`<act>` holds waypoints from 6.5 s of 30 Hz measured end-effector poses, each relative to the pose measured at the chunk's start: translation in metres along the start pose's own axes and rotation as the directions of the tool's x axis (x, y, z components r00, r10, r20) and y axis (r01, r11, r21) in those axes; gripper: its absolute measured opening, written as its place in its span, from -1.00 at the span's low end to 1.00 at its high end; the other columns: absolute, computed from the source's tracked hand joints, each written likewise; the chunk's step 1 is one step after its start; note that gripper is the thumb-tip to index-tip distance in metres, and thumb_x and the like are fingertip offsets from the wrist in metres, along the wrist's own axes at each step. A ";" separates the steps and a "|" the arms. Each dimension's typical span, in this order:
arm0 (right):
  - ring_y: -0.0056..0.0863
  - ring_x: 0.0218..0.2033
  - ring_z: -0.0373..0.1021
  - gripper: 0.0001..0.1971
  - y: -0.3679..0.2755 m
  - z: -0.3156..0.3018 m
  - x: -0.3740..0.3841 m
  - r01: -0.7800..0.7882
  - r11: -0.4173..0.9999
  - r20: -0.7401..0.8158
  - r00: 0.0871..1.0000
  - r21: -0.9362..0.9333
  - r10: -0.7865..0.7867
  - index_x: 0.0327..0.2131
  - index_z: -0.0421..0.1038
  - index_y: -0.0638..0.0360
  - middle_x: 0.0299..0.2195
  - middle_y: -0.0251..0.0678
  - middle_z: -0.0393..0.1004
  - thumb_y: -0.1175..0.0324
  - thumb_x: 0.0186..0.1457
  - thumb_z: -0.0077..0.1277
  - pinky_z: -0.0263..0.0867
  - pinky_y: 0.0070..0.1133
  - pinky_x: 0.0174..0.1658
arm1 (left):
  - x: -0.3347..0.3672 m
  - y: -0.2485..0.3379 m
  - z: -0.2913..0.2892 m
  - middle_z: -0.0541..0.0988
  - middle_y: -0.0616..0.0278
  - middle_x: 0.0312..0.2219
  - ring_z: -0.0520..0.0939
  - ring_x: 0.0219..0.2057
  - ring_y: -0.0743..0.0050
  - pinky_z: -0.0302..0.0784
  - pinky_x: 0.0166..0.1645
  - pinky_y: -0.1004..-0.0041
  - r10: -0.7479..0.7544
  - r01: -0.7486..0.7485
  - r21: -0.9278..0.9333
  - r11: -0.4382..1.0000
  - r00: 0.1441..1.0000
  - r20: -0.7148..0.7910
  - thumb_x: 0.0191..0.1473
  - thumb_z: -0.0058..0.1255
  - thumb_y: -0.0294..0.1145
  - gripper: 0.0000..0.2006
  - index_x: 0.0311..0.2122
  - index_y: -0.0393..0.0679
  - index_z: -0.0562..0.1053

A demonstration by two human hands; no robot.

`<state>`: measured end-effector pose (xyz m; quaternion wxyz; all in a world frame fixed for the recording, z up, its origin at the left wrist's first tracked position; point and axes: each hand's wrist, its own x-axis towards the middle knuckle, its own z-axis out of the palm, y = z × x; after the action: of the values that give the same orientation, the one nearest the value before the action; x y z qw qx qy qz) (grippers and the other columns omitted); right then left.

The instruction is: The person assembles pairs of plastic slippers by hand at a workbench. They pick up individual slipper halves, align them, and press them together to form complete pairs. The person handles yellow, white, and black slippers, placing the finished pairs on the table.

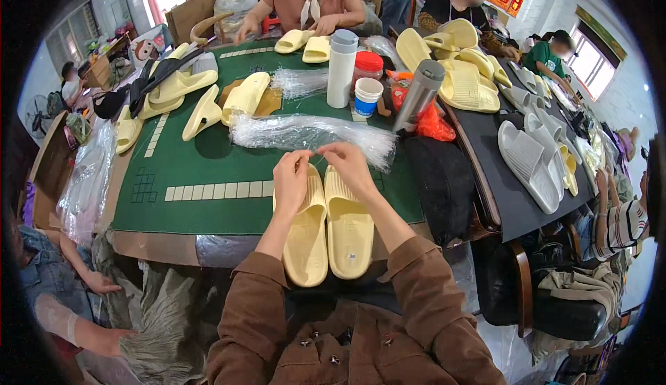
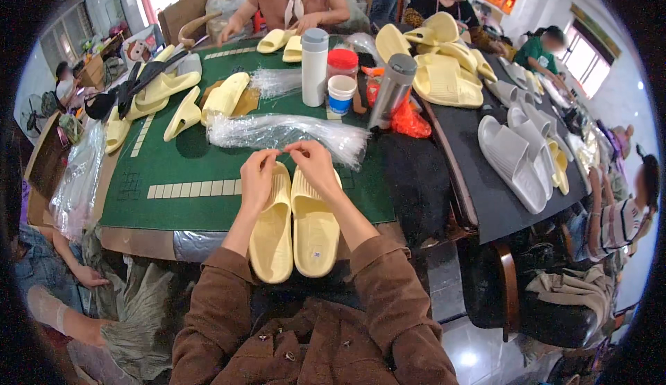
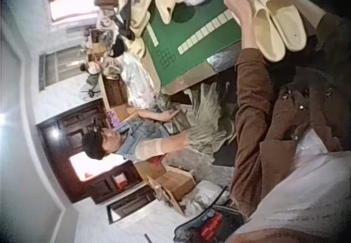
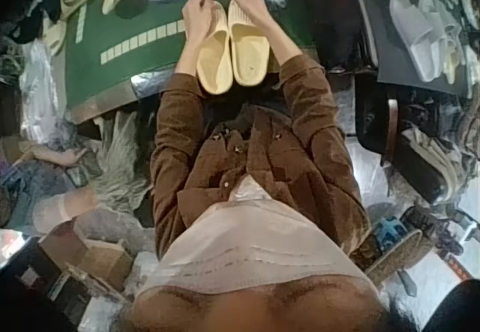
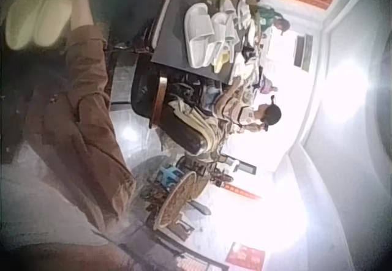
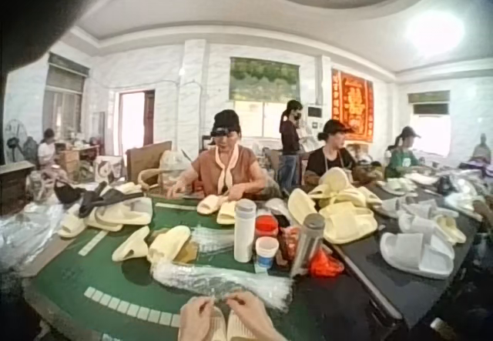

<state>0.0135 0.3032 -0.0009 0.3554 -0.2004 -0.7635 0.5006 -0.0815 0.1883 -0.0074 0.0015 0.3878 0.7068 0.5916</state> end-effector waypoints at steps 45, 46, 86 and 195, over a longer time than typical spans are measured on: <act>-0.53 -0.21 0.45 -0.86 0.003 0.000 -0.008 -0.085 0.930 -0.002 0.996 0.358 0.092 -0.21 0.44 0.12 -0.27 -0.37 0.52 0.36 0.21 -0.06 0.35 -0.54 -0.19 | -0.008 0.004 0.007 0.49 0.13 -0.48 0.54 -0.40 0.12 0.42 -0.30 0.24 0.064 -0.087 0.210 0.974 0.991 0.113 0.02 0.01 -0.52 -0.93 -0.37 -0.21 0.52; -0.55 -0.21 0.46 -0.88 -0.005 -0.005 -0.008 -0.171 0.853 0.033 0.983 0.493 0.179 -0.22 0.41 0.10 -0.28 -0.40 0.52 0.34 0.25 -0.10 0.36 -0.55 -0.21 | -0.007 0.004 0.007 0.49 0.13 -0.49 0.54 -0.42 0.13 0.42 -0.31 0.25 0.070 -0.091 0.204 0.975 0.992 0.110 0.01 0.02 -0.53 -0.93 -0.38 -0.21 0.52; -0.56 -0.55 0.34 -0.71 -0.066 -0.353 -0.168 -0.309 0.722 -0.470 0.882 -0.619 -0.026 -0.28 0.51 0.33 -0.51 -0.22 0.53 0.27 0.01 0.15 0.26 -0.55 -0.42 | -0.129 0.078 -0.044 0.25 -0.12 -0.01 0.27 0.07 -0.15 0.19 0.13 0.08 0.057 -0.250 0.390 0.886 0.894 0.445 -0.04 0.10 -0.52 -0.53 0.05 -0.17 0.38; -0.35 -0.12 0.44 -0.73 0.031 -0.030 -0.002 -0.022 0.827 -0.267 0.941 0.562 0.207 -0.11 0.18 0.35 -0.17 -0.08 0.38 0.68 0.08 -0.14 0.42 -0.54 -0.06 | 0.007 0.033 0.021 0.52 0.02 -0.11 0.59 -0.35 0.12 0.49 -0.22 0.26 0.147 -0.208 0.106 0.972 0.898 0.415 0.02 0.04 -0.45 -0.69 -0.08 -0.25 0.46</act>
<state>0.0358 0.3334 -0.0223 0.4845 -0.2132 -0.5062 0.6809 -0.0583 0.2099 0.0175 0.0650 0.5636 0.6946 0.4423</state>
